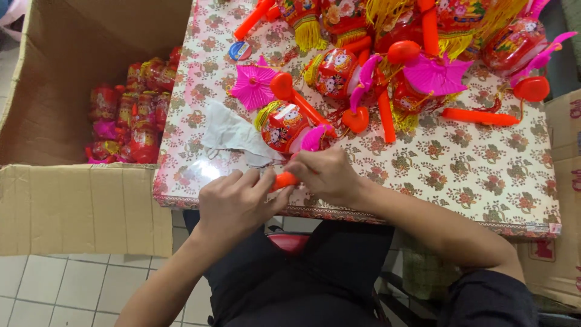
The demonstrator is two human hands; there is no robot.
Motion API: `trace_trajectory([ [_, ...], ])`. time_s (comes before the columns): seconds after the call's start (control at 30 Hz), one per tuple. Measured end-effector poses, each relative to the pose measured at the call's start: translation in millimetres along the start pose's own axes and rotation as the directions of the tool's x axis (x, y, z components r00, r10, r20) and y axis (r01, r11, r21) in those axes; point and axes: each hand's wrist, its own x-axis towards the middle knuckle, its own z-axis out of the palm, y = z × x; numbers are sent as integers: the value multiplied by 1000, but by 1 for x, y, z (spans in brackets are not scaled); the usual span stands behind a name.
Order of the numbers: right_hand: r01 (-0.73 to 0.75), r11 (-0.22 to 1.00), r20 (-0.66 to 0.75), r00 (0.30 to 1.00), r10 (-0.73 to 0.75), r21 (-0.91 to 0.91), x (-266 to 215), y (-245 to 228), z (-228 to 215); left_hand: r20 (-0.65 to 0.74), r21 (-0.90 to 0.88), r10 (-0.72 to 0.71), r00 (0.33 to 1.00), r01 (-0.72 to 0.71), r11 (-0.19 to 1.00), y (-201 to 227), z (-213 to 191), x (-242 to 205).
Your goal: Cleaning a toy lantern with a cloth and attempting to insert batteries into its handle.
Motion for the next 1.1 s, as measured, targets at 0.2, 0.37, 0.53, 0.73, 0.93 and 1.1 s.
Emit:
trace_trajectory([
  [0.2, 484, 836, 54, 871, -488, -259, 16, -11, -14, 154, -221, -177, 972, 208, 953, -13, -14, 4],
  [0.37, 552, 795, 40, 826, -562, -252, 6, -5, -1, 299, -327, -171, 939, 269, 906, -22, -23, 0],
  [0.53, 342, 912, -47, 931, -361, -224, -7, 10, 11, 122, -88, 36, 992, -26, 996, -11, -25, 9],
  [0.73, 285, 947, -53, 954, -295, -145, 0, 4, 1, 278, -479, -28, 960, 164, 862, -18, -41, 22],
  [0.93, 567, 774, -178, 761, -623, -282, -2, 26, 12, 458, -574, -251, 853, 499, 649, -51, -28, 12],
  [1.1, 627, 651, -171, 651, -739, -427, 2, 24, 13, 505, -597, -297, 811, 576, 559, -51, -21, 11],
])
